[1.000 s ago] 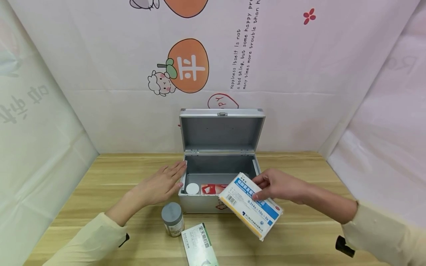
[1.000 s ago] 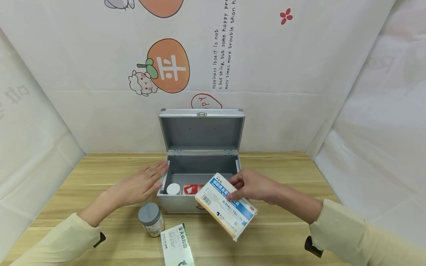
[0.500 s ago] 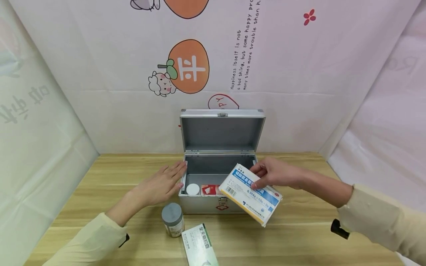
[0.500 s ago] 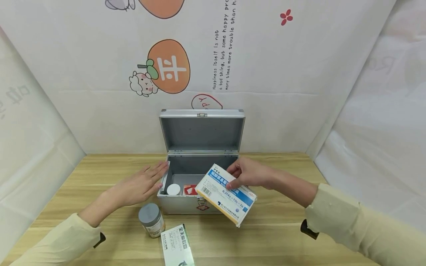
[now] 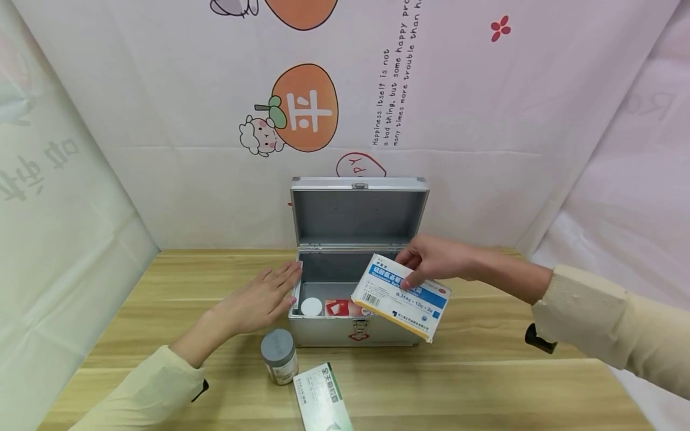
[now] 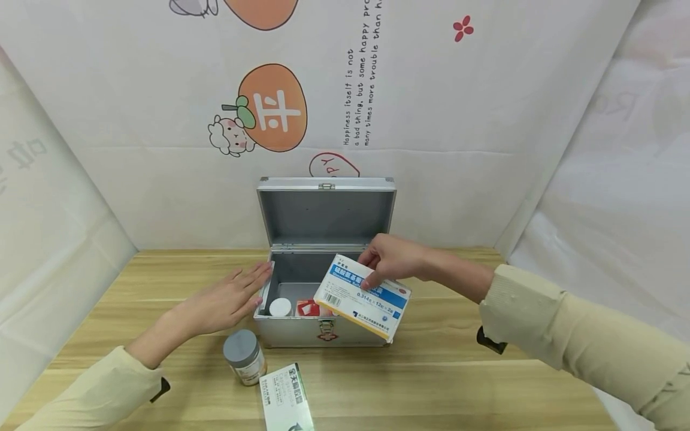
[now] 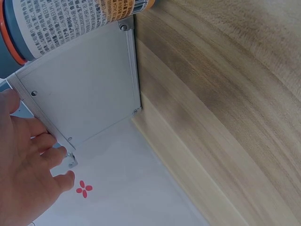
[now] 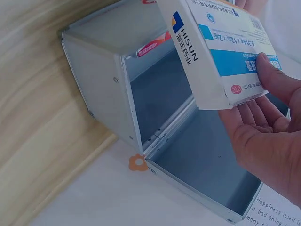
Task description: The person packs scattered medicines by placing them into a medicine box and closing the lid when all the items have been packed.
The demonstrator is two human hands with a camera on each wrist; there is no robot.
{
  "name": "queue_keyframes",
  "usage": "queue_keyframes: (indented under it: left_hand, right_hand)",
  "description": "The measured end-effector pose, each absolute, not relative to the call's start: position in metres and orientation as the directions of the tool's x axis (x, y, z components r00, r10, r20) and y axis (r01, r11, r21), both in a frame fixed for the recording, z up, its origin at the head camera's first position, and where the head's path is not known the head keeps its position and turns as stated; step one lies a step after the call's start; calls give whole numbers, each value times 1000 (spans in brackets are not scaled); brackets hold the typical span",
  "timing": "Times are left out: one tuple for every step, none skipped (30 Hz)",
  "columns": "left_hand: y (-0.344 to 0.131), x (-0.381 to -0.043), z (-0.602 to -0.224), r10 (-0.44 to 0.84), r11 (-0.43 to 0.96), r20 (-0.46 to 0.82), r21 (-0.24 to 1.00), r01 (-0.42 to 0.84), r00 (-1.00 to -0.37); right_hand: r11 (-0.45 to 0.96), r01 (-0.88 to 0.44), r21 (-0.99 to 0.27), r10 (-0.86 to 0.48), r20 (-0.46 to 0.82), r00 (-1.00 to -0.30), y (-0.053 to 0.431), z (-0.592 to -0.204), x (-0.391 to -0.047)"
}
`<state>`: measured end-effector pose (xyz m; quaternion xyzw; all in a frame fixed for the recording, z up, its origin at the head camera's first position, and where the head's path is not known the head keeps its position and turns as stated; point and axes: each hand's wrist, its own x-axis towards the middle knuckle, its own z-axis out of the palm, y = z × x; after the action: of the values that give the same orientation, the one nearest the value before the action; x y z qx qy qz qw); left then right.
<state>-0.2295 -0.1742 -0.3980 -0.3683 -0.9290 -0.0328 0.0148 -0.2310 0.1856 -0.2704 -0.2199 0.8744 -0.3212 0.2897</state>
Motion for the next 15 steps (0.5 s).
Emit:
queue_keyframes:
  left_hand:
    - [-174,-230,-398,683,727,50,50,685,-729]
    - [-174,-230,-398,683,727,50,50,684,-729]
    - [-174,-230,-399,682,728,49,50,684,-729]
    - [-175,-230,-399,683,727,49,49,685,-729]
    - [-175,-230,-400,683,727,49,50,685,-729]
    - [-175,-231,-400,684,726,50,50,685,-728]
    - [-175,-231,-400,684,726,50,51,685,-728]
    - [-175,-231,-400,684,726,51,50,686,-728]
    - [-175,-231,-401,684,726,51,50,685,-728]
    - [-175,-231,-401,684,726,51,49,686,-728]
    - [-175,-231,-401,684,727,49,50,685,-728]
    - [-175,-231,-400,683,727,49,51,685,-728]
    - [-175,-232,-400,683,727,48,53,684,-729]
    - [-175,-232,-400,682,728,47,55,683,-730]
    - [-175,-232,-400,680,729,46,58,682,-732]
  right_hand:
    - [701,-205,-683,-573,-368,-732,184,-270,-233]
    - [705,-213,-676,-575,-371,-729,183,-270,-235]
    - [709,-216,-671,-577,-375,-726,182,-270,-237]
    - [713,-221,-665,-578,-378,-723,181,-270,-239]
    - [718,-227,-658,-578,-383,-720,179,-270,-241]
    - [723,-233,-651,-580,-387,-717,178,-270,-243]
    - [728,-241,-642,-580,-389,-715,177,-270,-245]
    - [734,-245,-633,-577,-392,-716,175,-270,-247]
    - [741,-251,-623,-575,-395,-717,174,-269,-249]
    - [748,-261,-610,-573,-395,-718,173,-268,-251]
    - [753,-271,-599,-573,-395,-718,171,-267,-253]
    - [757,-280,-591,-573,-393,-719,170,-267,-254]
    - [761,-289,-581,-573,-392,-720,168,-266,-256]
    - [764,-296,-573,-573,-391,-720,166,-265,-258]
    - [766,-307,-565,-576,-391,-718,164,-265,-259]
